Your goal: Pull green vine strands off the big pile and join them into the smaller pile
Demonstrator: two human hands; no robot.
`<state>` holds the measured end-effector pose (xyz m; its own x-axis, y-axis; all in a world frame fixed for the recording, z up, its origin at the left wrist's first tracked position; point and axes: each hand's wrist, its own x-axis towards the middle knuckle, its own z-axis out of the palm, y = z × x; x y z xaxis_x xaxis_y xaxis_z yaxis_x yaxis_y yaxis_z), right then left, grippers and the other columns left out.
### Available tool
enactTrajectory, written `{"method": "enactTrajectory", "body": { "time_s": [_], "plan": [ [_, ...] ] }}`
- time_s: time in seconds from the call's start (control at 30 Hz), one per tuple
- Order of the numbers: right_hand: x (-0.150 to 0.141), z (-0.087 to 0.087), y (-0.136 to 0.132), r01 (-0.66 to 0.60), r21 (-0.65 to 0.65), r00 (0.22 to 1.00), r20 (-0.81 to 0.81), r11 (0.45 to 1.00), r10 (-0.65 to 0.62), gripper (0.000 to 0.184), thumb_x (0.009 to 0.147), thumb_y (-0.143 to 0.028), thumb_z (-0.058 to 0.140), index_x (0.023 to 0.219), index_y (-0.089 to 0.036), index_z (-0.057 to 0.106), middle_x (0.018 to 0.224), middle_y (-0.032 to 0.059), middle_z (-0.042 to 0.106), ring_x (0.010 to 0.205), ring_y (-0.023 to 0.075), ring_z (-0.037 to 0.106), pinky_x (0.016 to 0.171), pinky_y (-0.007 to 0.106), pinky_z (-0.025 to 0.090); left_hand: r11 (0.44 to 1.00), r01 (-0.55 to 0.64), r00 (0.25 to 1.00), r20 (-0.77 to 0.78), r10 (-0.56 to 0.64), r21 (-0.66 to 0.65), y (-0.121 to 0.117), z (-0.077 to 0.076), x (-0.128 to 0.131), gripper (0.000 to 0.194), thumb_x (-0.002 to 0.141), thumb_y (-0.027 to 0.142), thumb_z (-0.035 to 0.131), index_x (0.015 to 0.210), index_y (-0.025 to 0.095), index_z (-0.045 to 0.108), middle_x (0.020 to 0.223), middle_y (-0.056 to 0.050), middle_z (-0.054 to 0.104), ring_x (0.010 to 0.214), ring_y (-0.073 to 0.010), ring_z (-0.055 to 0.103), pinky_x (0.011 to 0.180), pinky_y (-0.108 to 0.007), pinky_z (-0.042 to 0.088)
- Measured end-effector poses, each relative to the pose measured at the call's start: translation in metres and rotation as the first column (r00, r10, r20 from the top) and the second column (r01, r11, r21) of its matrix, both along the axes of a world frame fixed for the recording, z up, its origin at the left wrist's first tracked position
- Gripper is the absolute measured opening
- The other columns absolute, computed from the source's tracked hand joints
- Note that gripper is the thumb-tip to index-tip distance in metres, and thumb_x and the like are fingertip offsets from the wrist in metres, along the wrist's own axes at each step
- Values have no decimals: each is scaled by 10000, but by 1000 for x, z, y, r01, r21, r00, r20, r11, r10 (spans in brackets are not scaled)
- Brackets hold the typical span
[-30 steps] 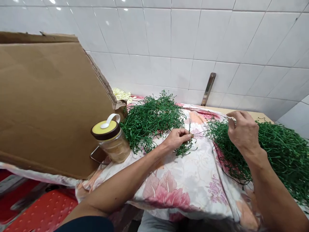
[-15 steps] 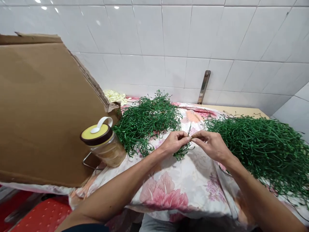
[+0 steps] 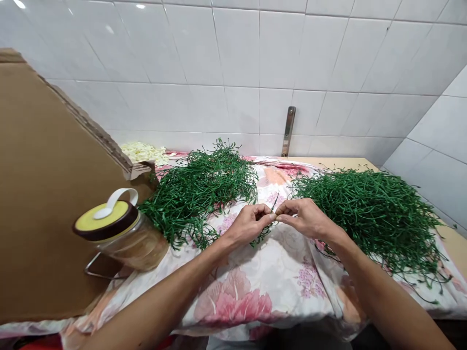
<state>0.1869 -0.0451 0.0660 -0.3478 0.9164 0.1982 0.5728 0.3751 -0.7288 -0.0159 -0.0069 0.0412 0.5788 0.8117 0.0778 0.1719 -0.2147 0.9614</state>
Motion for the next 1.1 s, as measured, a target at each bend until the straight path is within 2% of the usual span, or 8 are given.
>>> {"method": "enactTrajectory", "body": {
  "time_s": [0.13, 0.3, 0.63, 0.77, 0.97, 1.1],
  "plan": [
    [-1, -8, 3, 27, -54, 998, -56, 998, -30, 126, 888, -234, 623, 904, -182, 737, 768, 12, 723, 639, 116, 615, 612, 227, 431, 1000, -15, 1000, 10, 15, 10, 1, -1, 0, 289, 826, 399, 621, 701, 150, 547, 647, 33, 434, 625, -97, 370, 584, -238, 281],
    [-7, -9, 1, 99, 60, 995, 7, 993, -100, 143, 897, -228, 594, 851, -174, 717, 657, -24, 641, 580, 101, 498, 579, 232, 364, 998, -52, 998, 35, 51, 27, 3, -2, 1, 294, 811, 399, 629, 678, 157, 527, 644, 25, 443, 623, -101, 379, 580, -238, 294],
    [-9, -13, 2, 135, 90, 991, 13, 987, -136, 194, 906, -290, 603, 942, -210, 775, 835, 25, 767, 731, 174, 665, 665, 269, 467, 999, -52, 996, 76, 50, 15, 5, -7, -1, 278, 814, 389, 629, 685, 155, 552, 622, 33, 453, 588, -94, 373, 565, -244, 279],
    [-11, -11, 0, 157, 122, 987, 27, 980, -161, 184, 901, -286, 608, 914, -211, 775, 821, 22, 768, 715, 173, 670, 658, 270, 467, 997, -67, 996, 68, 65, 32, 4, -6, -2, 264, 822, 369, 625, 692, 151, 552, 627, 36, 451, 596, -93, 372, 568, -242, 278],
    [-12, -8, -2, 165, 81, 986, 5, 983, -166, 197, 913, -306, 602, 920, -202, 769, 818, 29, 766, 736, 177, 668, 644, 266, 457, 996, -80, 995, 68, 77, 34, 6, -6, -3, 312, 821, 423, 643, 707, 144, 562, 642, 25, 459, 621, -103, 387, 586, -243, 299],
    [-13, -7, -3, 168, 100, 985, 9, 981, -170, 175, 905, -295, 615, 896, -199, 761, 788, 20, 751, 695, 162, 650, 645, 267, 453, 996, -79, 994, 76, 75, 39, 8, -5, -2, 311, 824, 415, 641, 695, 145, 554, 633, 27, 455, 622, -104, 385, 583, -243, 295]
  ]
}}
